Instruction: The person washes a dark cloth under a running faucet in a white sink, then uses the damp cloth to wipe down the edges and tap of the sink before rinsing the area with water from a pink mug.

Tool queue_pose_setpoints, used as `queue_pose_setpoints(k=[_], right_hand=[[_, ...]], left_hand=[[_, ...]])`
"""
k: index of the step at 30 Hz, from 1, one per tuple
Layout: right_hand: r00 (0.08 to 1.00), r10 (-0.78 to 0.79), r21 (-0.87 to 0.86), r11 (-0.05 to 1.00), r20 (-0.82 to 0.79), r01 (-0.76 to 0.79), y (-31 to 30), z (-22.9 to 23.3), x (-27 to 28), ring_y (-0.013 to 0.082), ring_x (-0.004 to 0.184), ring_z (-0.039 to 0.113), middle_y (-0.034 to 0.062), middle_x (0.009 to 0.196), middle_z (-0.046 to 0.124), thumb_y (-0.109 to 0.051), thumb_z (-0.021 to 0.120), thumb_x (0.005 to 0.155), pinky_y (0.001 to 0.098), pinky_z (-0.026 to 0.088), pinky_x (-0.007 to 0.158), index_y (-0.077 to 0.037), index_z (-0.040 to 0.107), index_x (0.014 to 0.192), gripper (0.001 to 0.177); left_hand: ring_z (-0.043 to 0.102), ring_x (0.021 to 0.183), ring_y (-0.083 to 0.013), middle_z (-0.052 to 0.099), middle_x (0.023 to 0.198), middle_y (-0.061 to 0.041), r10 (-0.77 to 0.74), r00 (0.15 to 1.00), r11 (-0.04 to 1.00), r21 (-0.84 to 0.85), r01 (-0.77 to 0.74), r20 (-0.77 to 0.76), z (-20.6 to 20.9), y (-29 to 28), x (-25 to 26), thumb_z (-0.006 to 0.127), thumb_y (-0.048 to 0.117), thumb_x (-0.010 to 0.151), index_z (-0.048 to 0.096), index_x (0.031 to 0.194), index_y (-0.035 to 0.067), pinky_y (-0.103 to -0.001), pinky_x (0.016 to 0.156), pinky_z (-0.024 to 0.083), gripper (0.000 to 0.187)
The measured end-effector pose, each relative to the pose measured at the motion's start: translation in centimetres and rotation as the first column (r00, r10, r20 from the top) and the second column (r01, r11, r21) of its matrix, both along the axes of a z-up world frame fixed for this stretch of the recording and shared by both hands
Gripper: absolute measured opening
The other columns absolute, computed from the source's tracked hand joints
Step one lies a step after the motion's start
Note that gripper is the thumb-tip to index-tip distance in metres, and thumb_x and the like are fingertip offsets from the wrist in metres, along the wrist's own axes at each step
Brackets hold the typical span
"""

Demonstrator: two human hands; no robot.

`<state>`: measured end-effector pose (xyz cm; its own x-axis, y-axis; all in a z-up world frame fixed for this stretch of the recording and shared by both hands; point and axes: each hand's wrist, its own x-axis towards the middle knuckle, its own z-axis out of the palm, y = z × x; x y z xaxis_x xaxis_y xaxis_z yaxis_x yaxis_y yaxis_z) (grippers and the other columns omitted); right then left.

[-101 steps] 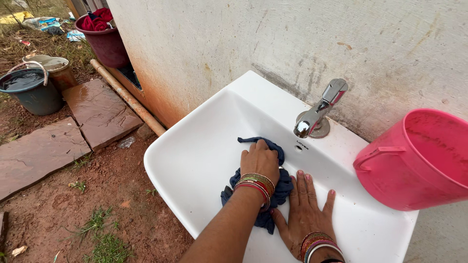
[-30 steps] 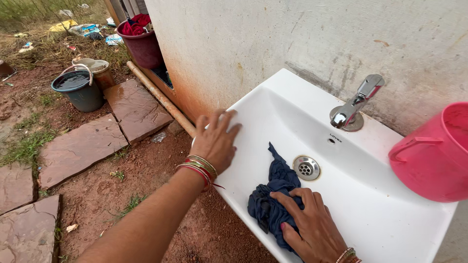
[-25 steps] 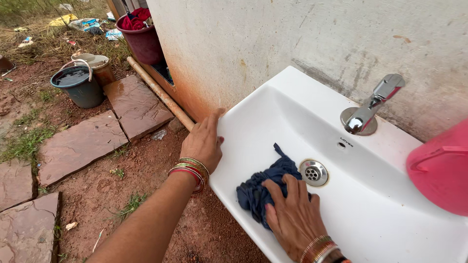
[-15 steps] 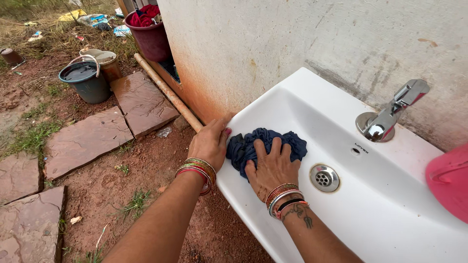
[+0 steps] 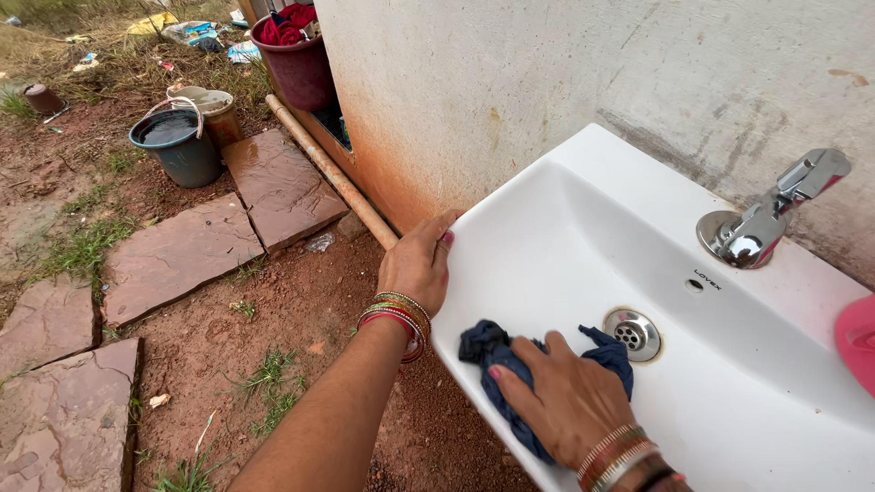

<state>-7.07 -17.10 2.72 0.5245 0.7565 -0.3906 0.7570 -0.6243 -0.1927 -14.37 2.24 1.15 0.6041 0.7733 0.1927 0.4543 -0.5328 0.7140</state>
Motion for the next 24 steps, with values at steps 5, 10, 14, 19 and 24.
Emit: queue_pose_setpoints(k=[5, 10, 14, 19, 24], right_hand=[[0.977, -0.116, 0.087, 0.991, 0.179, 0.102, 7.5, 1.0, -0.3, 0.0292, 0.092, 0.072, 0.0153, 0.107, 0.063, -0.061, 0.043, 0.099, 0.0441, 0.060, 0.079, -0.019, 0.062, 0.131, 0.056], [0.985, -0.119, 0.078, 0.991, 0.126, 0.110, 6.4, 1.0, -0.3, 0.0290, 0.095, 0.072, 0.0146, 0.107, 0.064, -0.063, 0.043, 0.097, 0.0445, 0.060, 0.083, -0.020, 0.062, 0.131, 0.057], [0.992, -0.041, -0.056, 0.998, -0.119, 0.034, -0.2, -0.1, 1.1, 0.0260, 0.090, 0.076, 0.0141, 0.103, 0.075, -0.064, 0.047, 0.093, 0.0403, 0.061, 0.083, -0.021, 0.069, 0.122, 0.056], [0.873, 0.474, 0.282, 0.827, 0.114, -0.486, -7.5, -0.7, 2.6, 0.0245, 0.098, 0.072, 0.0117, 0.111, 0.069, -0.056, 0.040, 0.100, 0.0361, 0.058, 0.081, -0.019, 0.067, 0.128, 0.054], [0.998, 0.060, -0.061, 0.996, 0.006, -0.060, -0.5, 1.0, 0.4, 0.0246, 0.088, 0.074, 0.0078, 0.096, 0.070, -0.064, 0.038, 0.094, 0.0394, 0.059, 0.083, -0.021, 0.068, 0.118, 0.058]], left_hand=[[0.066, 0.109, -0.0300, 0.070, 0.117, -0.006, 0.018, 1.000, 1.000, 0.019, -0.019, 0.025, -0.4, 0.0, 0.2, 0.046, 0.028, 0.103, 0.065, 0.132, 0.031, -0.044, 0.096, 0.051, 0.035], [0.066, 0.112, -0.0305, 0.069, 0.121, -0.006, 0.033, 0.999, 0.999, 0.029, -0.034, 0.017, -0.3, -0.2, 0.1, 0.048, 0.029, 0.102, 0.065, 0.131, 0.032, -0.045, 0.095, 0.051, 0.034], [0.067, 0.110, -0.0299, 0.070, 0.122, -0.004, 0.022, 0.998, 1.000, 0.021, -0.023, 0.056, -0.1, -0.6, -0.1, 0.049, 0.029, 0.102, 0.067, 0.129, 0.032, -0.045, 0.094, 0.052, 0.032], [0.069, 0.108, -0.0282, 0.072, 0.117, -0.005, 0.046, 0.999, 0.999, 0.004, -0.046, 0.028, 0.0, -0.7, 0.1, 0.048, 0.027, 0.102, 0.067, 0.129, 0.033, -0.044, 0.094, 0.052, 0.033], [0.068, 0.108, -0.0290, 0.072, 0.119, -0.005, 0.049, 0.997, 0.998, 0.022, -0.050, 0.053, -0.4, -0.4, 0.2, 0.050, 0.028, 0.102, 0.068, 0.128, 0.030, -0.044, 0.094, 0.052, 0.032]])
